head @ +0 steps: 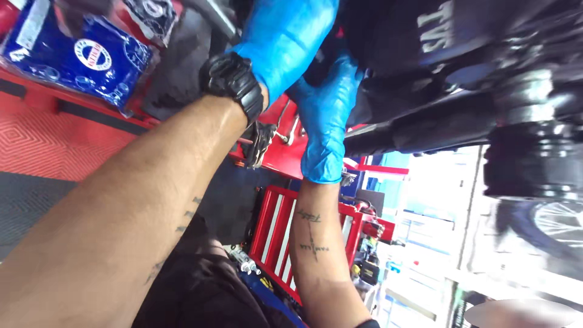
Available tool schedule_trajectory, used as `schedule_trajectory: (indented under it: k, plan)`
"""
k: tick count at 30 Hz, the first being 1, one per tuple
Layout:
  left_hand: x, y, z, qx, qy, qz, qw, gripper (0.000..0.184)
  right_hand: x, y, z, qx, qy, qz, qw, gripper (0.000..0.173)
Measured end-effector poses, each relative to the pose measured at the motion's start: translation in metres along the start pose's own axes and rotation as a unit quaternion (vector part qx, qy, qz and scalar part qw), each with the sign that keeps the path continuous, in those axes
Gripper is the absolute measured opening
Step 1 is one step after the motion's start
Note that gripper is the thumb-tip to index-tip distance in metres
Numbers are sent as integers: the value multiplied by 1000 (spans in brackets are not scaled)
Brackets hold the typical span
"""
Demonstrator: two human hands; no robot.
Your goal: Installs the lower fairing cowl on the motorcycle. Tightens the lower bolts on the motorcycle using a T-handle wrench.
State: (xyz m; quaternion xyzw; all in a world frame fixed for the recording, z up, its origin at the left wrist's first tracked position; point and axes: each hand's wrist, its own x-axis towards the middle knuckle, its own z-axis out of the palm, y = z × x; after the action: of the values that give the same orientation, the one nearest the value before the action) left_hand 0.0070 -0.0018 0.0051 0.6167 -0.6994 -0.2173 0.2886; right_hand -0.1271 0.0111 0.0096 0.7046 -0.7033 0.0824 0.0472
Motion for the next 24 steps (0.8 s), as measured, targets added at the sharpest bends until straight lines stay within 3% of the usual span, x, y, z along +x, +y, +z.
schedule_trajectory:
  k: [4,12,16,19,24]
  plan:
    - [-8,1,-4,26,4,19,999,56,-16,12,-18,75,-51,-15,996,82]
    - [-16,3,-15,23,-58,14,998,50,-7,32,-22,102,-104,-58,988,64]
    - [-13,1,-10,25,-74,17,997,64,-8,36,-25,134,-112,-70,982,52]
    - [3,6,-14,44,-137,16,989,79,-6,36,-33,149,-125,-70,978,47]
    - [26,18,-25,43,-276,30,960,70,-7,38,-33,169,-130,-79,974,43]
